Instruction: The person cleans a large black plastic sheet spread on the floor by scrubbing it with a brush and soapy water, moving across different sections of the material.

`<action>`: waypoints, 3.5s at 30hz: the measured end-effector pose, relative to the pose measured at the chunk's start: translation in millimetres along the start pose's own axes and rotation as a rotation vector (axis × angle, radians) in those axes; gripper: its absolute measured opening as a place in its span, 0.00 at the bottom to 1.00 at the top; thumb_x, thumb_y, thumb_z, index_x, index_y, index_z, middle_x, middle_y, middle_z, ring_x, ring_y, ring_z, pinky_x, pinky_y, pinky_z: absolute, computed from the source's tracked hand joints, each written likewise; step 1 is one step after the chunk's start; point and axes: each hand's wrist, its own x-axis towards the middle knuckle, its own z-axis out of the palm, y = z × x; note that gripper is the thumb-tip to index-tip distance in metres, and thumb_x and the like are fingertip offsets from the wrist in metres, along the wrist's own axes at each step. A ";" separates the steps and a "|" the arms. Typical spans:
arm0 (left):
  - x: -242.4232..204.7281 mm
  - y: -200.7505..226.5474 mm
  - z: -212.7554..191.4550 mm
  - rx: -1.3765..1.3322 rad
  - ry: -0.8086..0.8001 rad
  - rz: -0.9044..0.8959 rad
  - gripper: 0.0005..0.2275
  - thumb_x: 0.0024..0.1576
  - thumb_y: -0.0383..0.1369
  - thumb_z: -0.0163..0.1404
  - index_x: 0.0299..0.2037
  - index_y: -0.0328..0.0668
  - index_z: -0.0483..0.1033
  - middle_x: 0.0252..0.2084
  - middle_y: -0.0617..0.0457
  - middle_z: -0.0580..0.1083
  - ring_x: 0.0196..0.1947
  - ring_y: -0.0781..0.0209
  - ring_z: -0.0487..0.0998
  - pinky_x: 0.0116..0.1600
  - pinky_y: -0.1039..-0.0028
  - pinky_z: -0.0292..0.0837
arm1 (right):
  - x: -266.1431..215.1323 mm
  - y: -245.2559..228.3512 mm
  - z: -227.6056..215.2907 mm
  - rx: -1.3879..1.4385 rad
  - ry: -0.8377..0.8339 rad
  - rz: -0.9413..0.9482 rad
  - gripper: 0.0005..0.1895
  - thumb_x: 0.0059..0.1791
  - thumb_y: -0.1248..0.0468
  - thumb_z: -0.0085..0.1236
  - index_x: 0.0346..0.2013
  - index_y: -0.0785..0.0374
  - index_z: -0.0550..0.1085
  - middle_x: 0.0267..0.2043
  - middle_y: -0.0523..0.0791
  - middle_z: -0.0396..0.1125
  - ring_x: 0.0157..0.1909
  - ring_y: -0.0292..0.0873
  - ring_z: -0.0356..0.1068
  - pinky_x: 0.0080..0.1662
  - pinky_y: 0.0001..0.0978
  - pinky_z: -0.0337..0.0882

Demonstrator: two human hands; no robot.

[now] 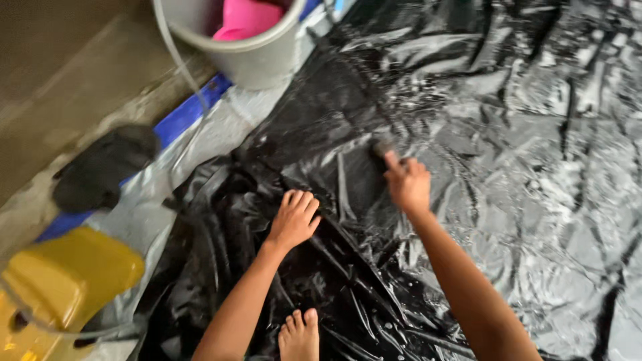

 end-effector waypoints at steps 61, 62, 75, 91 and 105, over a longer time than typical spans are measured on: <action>-108.0 -116.1 -153.0 0.364 -0.011 -0.716 0.02 0.59 0.37 0.57 0.37 0.54 0.81 0.38 0.56 0.77 0.50 0.53 0.76 0.56 0.59 0.65 | 94.2 -211.3 25.6 0.490 -0.544 -0.067 0.32 0.60 0.47 0.55 0.70 0.63 0.60 0.85 0.55 0.50 0.84 0.63 0.49 0.68 0.90 0.52; -109.6 -119.6 -164.5 0.422 -0.079 -0.720 0.12 0.60 0.35 0.57 0.53 0.49 0.78 0.52 0.49 0.76 0.59 0.48 0.73 0.63 0.53 0.63 | 99.7 -208.7 29.4 0.420 -0.443 -0.137 0.33 0.61 0.49 0.53 0.73 0.66 0.59 0.85 0.58 0.49 0.84 0.63 0.47 0.66 0.90 0.55; -213.4 -58.5 -141.3 0.261 -0.220 -0.839 0.30 0.62 0.55 0.50 0.69 0.45 0.74 0.57 0.42 0.80 0.57 0.43 0.84 0.57 0.49 0.79 | 99.0 -199.6 56.8 0.302 -0.591 -0.027 0.37 0.61 0.46 0.48 0.78 0.62 0.52 0.88 0.55 0.38 0.87 0.60 0.38 0.66 0.95 0.54; -235.3 -102.1 -89.9 0.039 -0.172 -0.667 0.17 0.48 0.39 0.66 0.47 0.49 0.82 0.59 0.53 0.72 0.63 0.47 0.71 0.70 0.46 0.61 | 110.6 -200.1 54.3 0.369 -0.595 0.032 0.30 0.60 0.48 0.51 0.70 0.61 0.57 0.88 0.55 0.40 0.87 0.62 0.39 0.66 0.96 0.48; -149.3 -107.6 -111.5 -0.443 0.019 -1.206 0.31 0.67 0.61 0.49 0.69 0.50 0.57 0.58 0.29 0.77 0.61 0.29 0.80 0.66 0.41 0.74 | 42.6 -286.9 27.1 0.448 0.000 -0.230 0.33 0.45 0.57 0.74 0.59 0.62 0.68 0.78 0.59 0.60 0.78 0.60 0.61 0.71 0.71 0.53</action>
